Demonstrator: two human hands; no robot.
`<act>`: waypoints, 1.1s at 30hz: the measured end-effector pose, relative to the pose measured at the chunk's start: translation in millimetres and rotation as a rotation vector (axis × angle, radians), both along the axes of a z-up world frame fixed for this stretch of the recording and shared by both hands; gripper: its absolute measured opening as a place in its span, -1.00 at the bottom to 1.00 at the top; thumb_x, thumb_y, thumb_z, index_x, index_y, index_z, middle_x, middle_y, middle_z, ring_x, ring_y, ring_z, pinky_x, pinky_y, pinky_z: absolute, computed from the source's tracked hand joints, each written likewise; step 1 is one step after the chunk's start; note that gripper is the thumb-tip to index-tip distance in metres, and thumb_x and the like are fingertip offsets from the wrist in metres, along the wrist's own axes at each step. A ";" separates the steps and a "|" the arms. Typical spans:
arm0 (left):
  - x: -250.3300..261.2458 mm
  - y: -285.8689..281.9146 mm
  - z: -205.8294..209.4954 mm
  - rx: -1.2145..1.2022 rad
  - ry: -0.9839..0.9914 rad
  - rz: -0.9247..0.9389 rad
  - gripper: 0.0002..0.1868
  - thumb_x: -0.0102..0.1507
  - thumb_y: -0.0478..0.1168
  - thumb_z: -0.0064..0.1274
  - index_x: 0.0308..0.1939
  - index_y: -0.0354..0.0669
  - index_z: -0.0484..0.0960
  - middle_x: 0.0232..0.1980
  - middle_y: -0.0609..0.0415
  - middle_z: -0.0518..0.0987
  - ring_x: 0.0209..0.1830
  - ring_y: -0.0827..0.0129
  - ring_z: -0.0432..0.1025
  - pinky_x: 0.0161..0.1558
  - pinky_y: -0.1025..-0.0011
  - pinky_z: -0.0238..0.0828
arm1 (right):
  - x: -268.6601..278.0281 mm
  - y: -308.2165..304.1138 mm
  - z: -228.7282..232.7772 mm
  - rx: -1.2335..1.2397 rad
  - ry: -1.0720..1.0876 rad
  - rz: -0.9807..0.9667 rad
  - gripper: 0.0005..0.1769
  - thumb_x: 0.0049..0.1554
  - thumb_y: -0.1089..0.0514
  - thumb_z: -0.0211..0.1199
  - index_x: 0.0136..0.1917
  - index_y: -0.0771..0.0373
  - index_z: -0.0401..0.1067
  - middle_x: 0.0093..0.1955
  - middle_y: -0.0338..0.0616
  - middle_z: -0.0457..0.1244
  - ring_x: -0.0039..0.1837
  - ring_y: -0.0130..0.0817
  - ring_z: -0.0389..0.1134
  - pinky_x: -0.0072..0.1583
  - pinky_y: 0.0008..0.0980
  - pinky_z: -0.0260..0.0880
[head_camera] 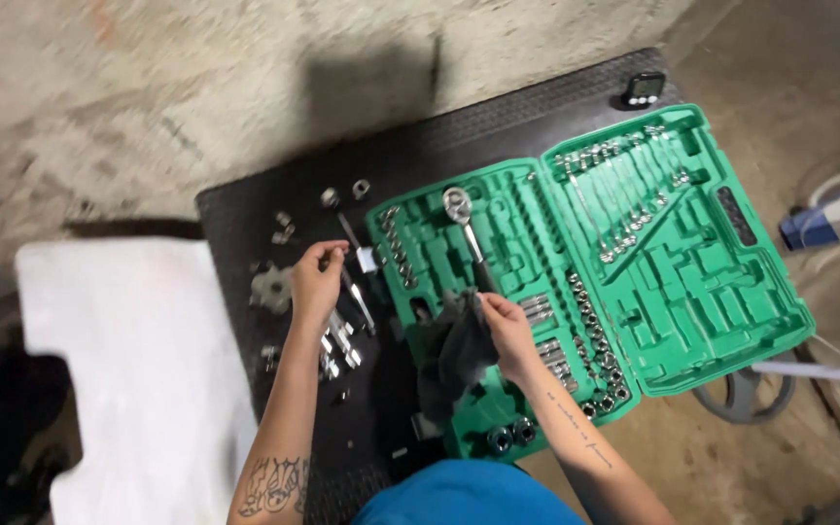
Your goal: The person wipes multiple metal sockets and a ratchet with a dark cloth, then places them into a green tool case. The person handles each item one at a time, wiping and arranging them in the case.
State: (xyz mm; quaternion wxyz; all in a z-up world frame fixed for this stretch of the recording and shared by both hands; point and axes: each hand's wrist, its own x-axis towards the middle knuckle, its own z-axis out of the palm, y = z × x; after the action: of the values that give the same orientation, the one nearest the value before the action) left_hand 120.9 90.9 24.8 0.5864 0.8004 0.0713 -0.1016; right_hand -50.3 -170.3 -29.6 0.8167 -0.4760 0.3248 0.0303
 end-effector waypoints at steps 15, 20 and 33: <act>-214.8 85.4 -69.0 0.027 0.020 -0.061 -0.76 0.14 -0.25 0.30 -0.11 -0.15 0.74 -0.23 0.11 0.73 -0.23 0.47 0.60 -0.13 0.47 0.53 | -56.1 72.4 -25.2 -0.267 -0.147 0.628 -0.65 0.44 0.03 0.16 -0.05 0.35 0.48 -0.27 -0.40 0.14 -0.24 -0.66 0.07 -0.22 -0.53 0.08; -264.7 64.5 -86.1 0.209 0.031 -0.253 -0.67 -0.01 -0.31 0.42 -0.18 -0.19 0.72 -0.17 -0.04 0.66 -0.14 0.21 0.61 -0.05 0.34 0.55 | -68.4 69.7 -22.7 -0.208 -0.069 0.630 -0.69 0.36 0.04 0.11 -0.04 0.31 0.49 -0.25 -0.40 0.25 -0.22 -0.66 0.20 -0.18 -0.57 0.23; -281.8 30.4 -100.5 0.072 -0.019 -0.100 -0.79 0.11 -0.45 0.27 -0.19 -0.28 0.64 -0.16 -0.02 0.62 -0.15 0.24 0.58 -0.06 0.36 0.53 | -61.1 47.5 2.0 -0.006 -0.050 0.533 -0.73 0.34 0.11 0.09 0.07 0.34 0.49 -0.13 -0.32 0.37 -0.12 -0.59 0.35 -0.07 -0.55 0.36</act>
State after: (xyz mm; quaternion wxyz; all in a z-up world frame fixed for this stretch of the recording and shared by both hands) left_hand -160.9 121.3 -75.7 0.5520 0.8246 0.0294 -0.1205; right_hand -111.4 -122.8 -27.6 0.7862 -0.5478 0.1679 0.2313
